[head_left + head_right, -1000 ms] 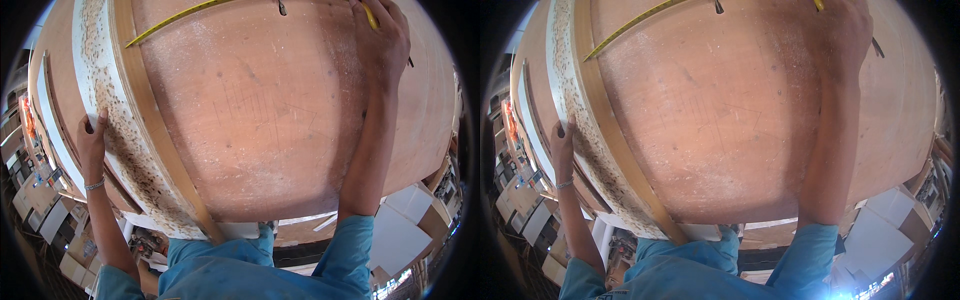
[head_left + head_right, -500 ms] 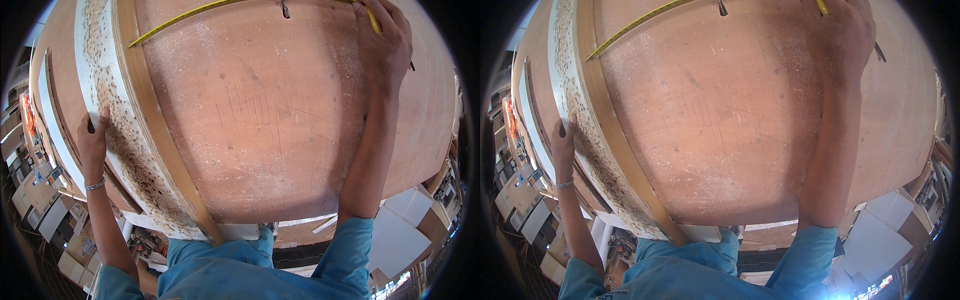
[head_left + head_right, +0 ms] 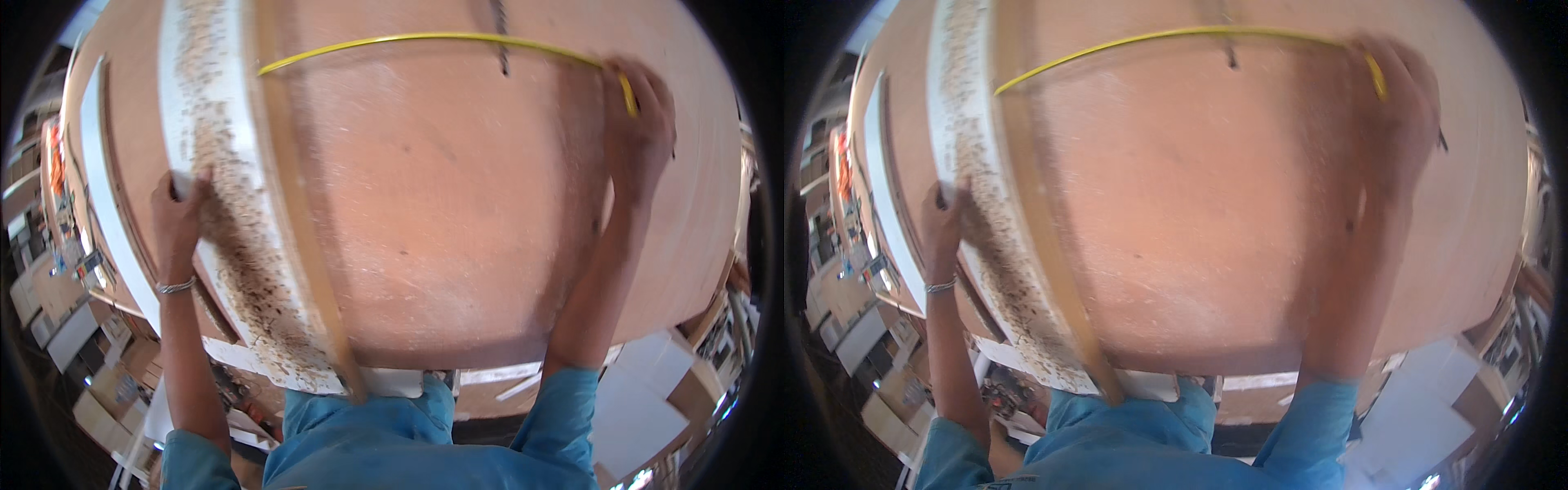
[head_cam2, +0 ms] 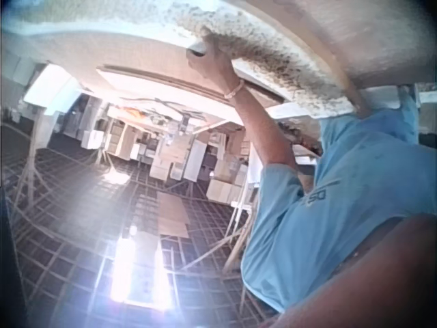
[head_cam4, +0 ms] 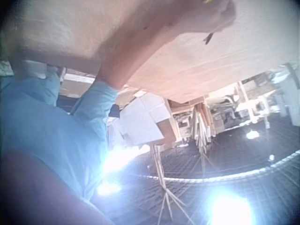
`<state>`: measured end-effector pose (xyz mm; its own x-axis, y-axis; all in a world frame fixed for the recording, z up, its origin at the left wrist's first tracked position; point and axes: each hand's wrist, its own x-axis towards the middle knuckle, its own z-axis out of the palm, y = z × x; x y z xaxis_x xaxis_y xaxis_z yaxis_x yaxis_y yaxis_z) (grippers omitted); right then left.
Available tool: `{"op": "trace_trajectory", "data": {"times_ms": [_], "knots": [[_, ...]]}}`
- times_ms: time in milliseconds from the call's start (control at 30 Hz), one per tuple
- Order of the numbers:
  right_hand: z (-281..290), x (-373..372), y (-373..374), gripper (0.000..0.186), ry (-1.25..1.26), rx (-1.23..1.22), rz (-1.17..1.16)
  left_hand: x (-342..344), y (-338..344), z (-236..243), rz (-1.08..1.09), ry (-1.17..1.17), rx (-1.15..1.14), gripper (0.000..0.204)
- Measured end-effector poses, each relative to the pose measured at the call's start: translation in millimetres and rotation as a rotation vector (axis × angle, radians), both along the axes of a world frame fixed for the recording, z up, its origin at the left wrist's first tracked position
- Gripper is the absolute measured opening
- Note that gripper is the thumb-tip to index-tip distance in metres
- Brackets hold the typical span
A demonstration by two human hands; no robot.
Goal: The person measures and marks a large wooden board using a tape measure and pencil, then uses a hammer to tap along the marked line. They handle several white rectangular panels, placing them on the board and adjusting their positions.
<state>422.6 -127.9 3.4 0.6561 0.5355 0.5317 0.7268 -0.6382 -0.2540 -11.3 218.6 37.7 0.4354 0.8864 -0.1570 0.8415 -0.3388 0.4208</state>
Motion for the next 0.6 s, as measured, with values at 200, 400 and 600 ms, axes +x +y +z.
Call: {"op": "trace_trajectory", "data": {"times_ms": [200, 400, 600], "knots": [[53.4, -76.5, -41.0, 0.050, 0.508, -0.135, -0.087, 9.3, -14.3, 7.1, 0.066, -0.255, -0.094, 0.065], [132.1, -218.2, 17.0, 0.064, 0.546, 0.068, 0.274, -2.7, -22.2, -8.7, 0.169, -0.298, 0.082, 0.100], [151.0, -345.7, 280.7, 0.055, 0.274, 0.096, 0.794, -9.8, -33.8, -18.6, 0.006, -0.261, 0.352, 0.059]]}}
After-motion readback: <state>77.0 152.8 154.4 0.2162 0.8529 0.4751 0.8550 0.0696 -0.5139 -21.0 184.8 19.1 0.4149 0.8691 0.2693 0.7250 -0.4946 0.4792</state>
